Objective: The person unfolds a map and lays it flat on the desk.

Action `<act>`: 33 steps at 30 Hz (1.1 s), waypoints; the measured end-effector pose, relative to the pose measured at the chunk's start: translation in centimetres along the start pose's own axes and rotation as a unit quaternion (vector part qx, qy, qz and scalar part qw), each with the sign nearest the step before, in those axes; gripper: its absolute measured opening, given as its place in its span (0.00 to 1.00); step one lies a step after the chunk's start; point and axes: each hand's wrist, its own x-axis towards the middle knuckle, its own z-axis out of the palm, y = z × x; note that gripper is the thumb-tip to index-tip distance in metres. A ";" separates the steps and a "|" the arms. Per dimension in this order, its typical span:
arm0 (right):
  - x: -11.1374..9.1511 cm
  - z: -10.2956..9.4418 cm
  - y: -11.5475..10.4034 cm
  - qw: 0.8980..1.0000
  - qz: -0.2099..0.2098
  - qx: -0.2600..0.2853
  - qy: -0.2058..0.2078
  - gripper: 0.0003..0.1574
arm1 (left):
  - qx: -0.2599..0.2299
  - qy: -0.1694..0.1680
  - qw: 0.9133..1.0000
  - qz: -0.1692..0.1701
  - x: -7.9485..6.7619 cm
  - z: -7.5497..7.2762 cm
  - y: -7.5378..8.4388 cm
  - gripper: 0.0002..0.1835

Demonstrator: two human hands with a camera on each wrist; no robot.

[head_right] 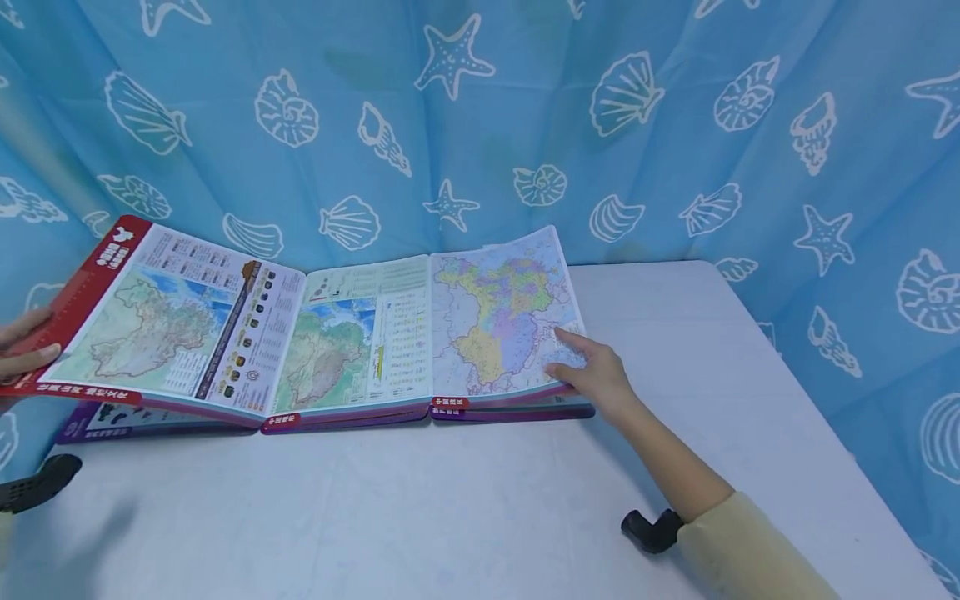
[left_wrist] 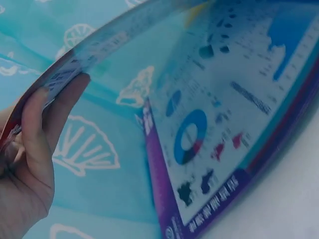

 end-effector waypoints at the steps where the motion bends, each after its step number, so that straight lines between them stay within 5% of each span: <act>1: 0.0 0.0 0.1 1.000 0.005 -0.002 0.000 0.43 | 0.004 0.011 1.000 0.001 0.1 -0.1 -0.2 0.33; 12: 1.2 0.4 1.8 0.998 0.022 -0.049 0.012 0.42 | 0.120 0.092 0.988 -0.034 1.1 -1.0 -2.3 0.42; 22: 1.6 0.9 2.8 0.999 0.020 -0.029 -0.003 0.44 | 0.200 0.180 0.961 -0.059 1.6 -0.6 -4.4 0.49; 33: 1.7 1.5 2.9 0.995 0.029 -0.088 0.022 0.44 | 0.305 0.202 0.925 -0.105 2.7 -1.1 -6.4 0.45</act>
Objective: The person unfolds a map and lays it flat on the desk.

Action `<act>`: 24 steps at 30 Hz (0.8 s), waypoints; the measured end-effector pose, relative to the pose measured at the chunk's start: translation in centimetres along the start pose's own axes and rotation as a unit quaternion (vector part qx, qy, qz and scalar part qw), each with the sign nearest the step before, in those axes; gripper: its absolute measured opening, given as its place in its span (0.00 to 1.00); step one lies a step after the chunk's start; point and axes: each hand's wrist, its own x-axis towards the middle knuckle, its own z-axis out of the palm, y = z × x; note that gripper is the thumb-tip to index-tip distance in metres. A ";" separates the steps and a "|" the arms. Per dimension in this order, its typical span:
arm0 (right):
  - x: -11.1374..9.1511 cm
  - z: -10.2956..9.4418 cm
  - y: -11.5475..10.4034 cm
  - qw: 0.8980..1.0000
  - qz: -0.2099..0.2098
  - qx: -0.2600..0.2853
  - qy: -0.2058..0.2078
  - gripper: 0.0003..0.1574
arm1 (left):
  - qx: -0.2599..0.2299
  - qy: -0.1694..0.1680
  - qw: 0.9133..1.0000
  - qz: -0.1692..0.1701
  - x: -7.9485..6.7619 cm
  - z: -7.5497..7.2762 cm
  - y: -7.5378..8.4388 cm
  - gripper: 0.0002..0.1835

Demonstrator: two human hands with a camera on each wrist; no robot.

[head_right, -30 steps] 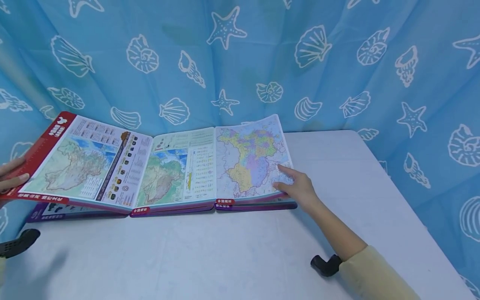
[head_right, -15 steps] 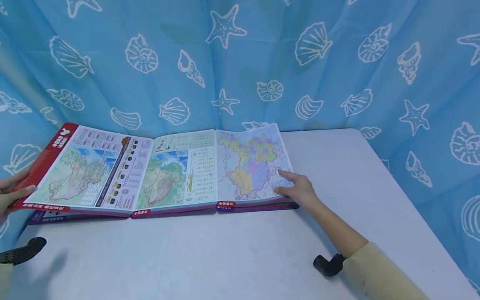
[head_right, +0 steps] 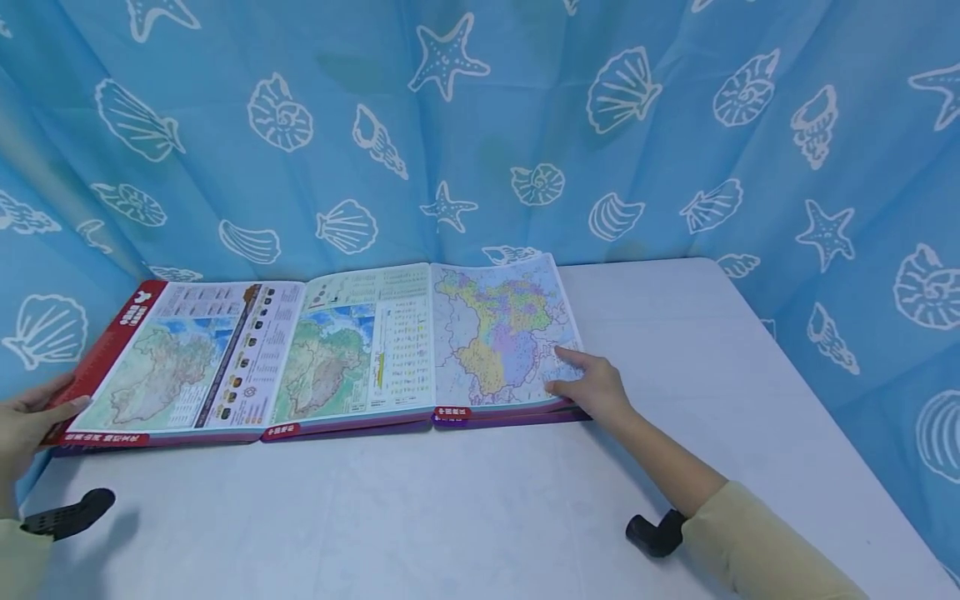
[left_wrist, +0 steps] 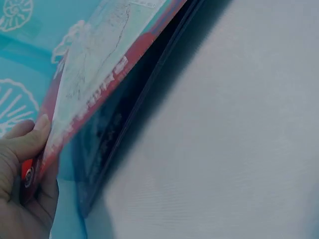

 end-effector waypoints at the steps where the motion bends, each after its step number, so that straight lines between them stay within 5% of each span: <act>1: 0.0 0.0 0.0 1.000 0.000 -0.008 0.003 0.44 | 0.004 0.003 1.000 -0.004 0.2 0.1 -0.2 0.43; 6: 0.0 0.1 0.1 0.999 -0.005 -0.035 0.017 0.45 | 0.018 0.011 1.000 -0.016 0.4 0.7 -0.6 0.38; 11: -0.1 0.0 -0.2 0.998 -0.008 -0.052 0.026 0.48 | 0.036 0.017 0.999 -0.019 -1.0 1.3 0.1 0.38; 17: -0.6 -0.1 -0.8 0.991 -0.060 -0.104 0.062 0.48 | 0.066 0.015 0.997 0.028 -3.0 1.4 1.5 0.37; 24: -1.2 -0.2 -2.1 0.989 -0.087 -0.098 0.063 0.47 | 0.063 0.038 0.993 0.092 -1.7 2.2 0.7 0.47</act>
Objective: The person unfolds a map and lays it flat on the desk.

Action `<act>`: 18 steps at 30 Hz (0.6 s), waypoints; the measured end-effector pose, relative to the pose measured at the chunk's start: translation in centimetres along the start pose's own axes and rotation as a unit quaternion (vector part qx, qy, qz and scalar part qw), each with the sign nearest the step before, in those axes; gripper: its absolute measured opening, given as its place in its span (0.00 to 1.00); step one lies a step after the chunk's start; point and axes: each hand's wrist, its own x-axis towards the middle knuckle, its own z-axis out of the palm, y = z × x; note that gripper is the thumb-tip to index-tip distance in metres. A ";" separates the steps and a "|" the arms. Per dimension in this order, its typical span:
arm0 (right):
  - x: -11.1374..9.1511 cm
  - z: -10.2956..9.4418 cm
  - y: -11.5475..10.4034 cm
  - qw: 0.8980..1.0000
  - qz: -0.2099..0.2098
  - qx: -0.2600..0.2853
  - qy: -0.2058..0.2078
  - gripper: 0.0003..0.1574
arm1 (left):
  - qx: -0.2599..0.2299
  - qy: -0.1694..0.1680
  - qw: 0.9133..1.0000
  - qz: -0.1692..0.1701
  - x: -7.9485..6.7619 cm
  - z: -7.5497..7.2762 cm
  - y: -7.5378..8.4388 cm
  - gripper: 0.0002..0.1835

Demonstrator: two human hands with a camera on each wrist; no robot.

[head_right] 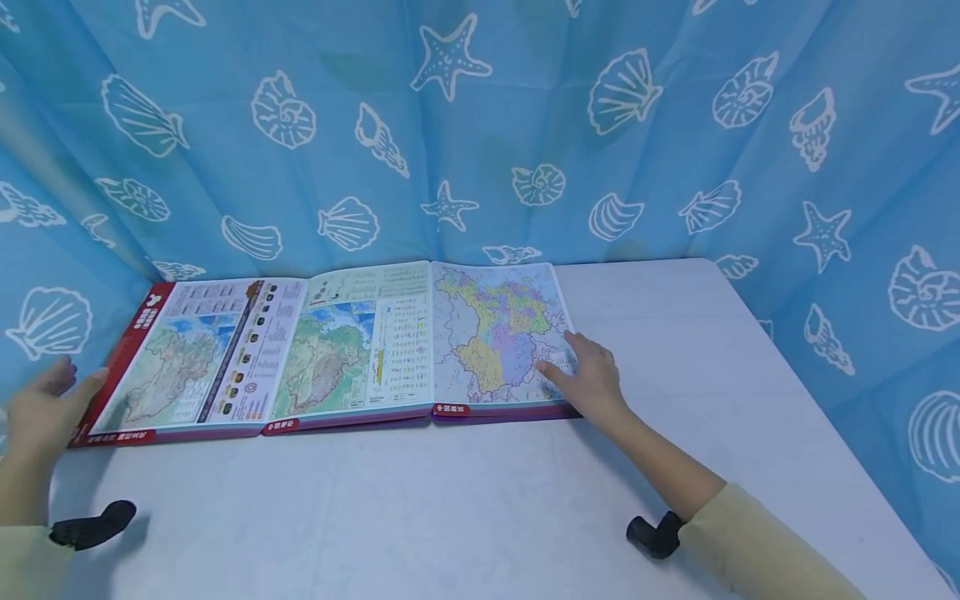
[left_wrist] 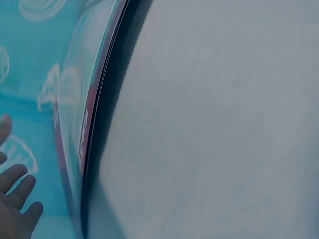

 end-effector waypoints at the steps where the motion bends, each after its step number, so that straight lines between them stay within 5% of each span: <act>1: 0.0 -0.1 -0.2 1.000 -0.002 0.003 0.000 0.47 | 0.000 -0.003 1.000 0.010 -0.6 0.2 0.7 0.48; 13: -0.1 -0.3 -1.0 0.991 -0.085 -0.069 0.073 0.54 | 0.026 -0.029 0.994 0.107 -4.8 1.4 6.8 0.44; 18: -0.1 -0.6 -1.5 0.983 -0.115 -0.114 0.091 0.57 | 0.103 -0.013 0.971 0.217 -5.7 2.5 8.2 0.46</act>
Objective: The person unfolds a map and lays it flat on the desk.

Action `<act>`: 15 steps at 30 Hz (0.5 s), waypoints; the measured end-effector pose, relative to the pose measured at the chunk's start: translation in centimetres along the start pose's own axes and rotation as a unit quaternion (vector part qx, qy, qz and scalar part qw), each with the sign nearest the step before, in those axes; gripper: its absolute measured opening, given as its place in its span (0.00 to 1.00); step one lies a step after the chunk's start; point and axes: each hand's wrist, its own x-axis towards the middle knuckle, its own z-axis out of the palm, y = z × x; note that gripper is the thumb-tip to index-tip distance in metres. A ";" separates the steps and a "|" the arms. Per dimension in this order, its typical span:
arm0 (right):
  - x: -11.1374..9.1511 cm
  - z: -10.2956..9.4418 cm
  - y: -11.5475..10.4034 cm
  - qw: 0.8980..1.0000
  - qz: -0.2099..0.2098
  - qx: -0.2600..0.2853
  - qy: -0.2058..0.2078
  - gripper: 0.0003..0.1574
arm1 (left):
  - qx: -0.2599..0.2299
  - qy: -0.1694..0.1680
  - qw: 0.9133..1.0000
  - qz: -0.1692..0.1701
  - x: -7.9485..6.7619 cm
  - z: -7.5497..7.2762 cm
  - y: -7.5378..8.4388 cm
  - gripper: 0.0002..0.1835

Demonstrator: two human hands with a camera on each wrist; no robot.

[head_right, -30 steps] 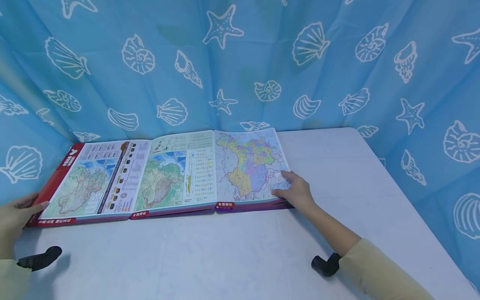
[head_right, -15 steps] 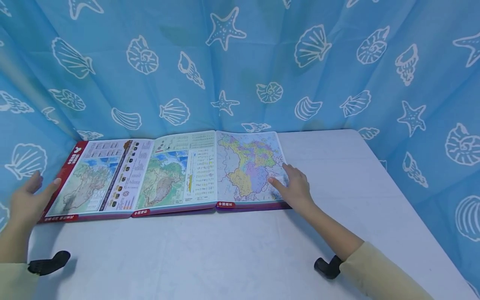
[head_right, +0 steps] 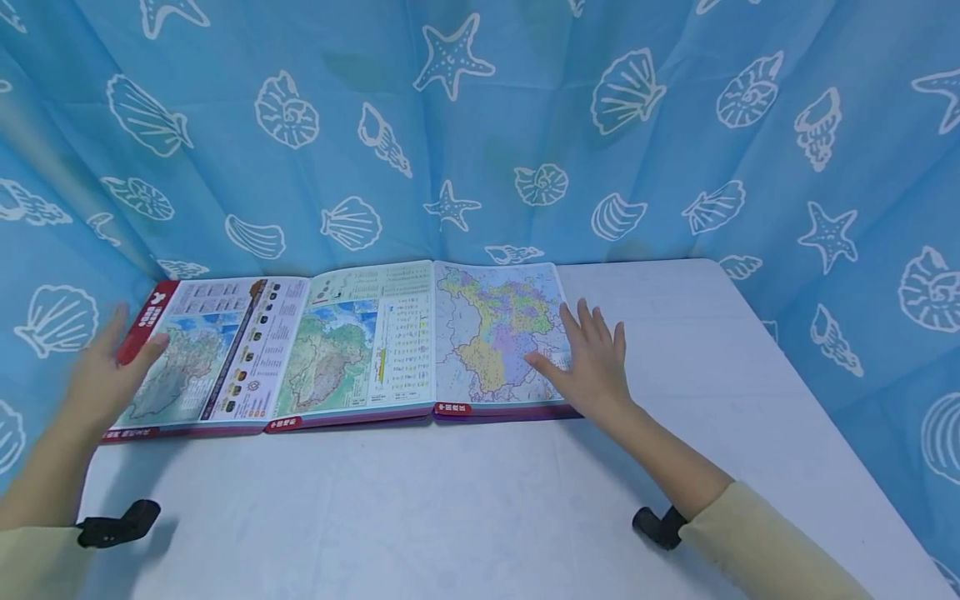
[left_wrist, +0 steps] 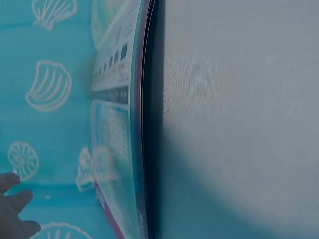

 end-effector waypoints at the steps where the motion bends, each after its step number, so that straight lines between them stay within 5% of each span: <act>1: 0.1 -0.1 -0.1 1.000 -0.005 -0.008 0.002 0.58 | 0.014 0.003 1.000 0.022 0.0 0.2 0.4 0.47; 4: 0.2 -0.5 -0.4 0.999 -0.017 -0.026 0.006 0.58 | 0.054 0.015 0.996 0.071 0.0 0.8 1.6 0.50; 15: 0.6 -1.5 -1.2 0.995 -0.060 -0.079 0.007 0.64 | 0.116 -0.002 0.981 0.154 -0.8 1.4 5.9 0.57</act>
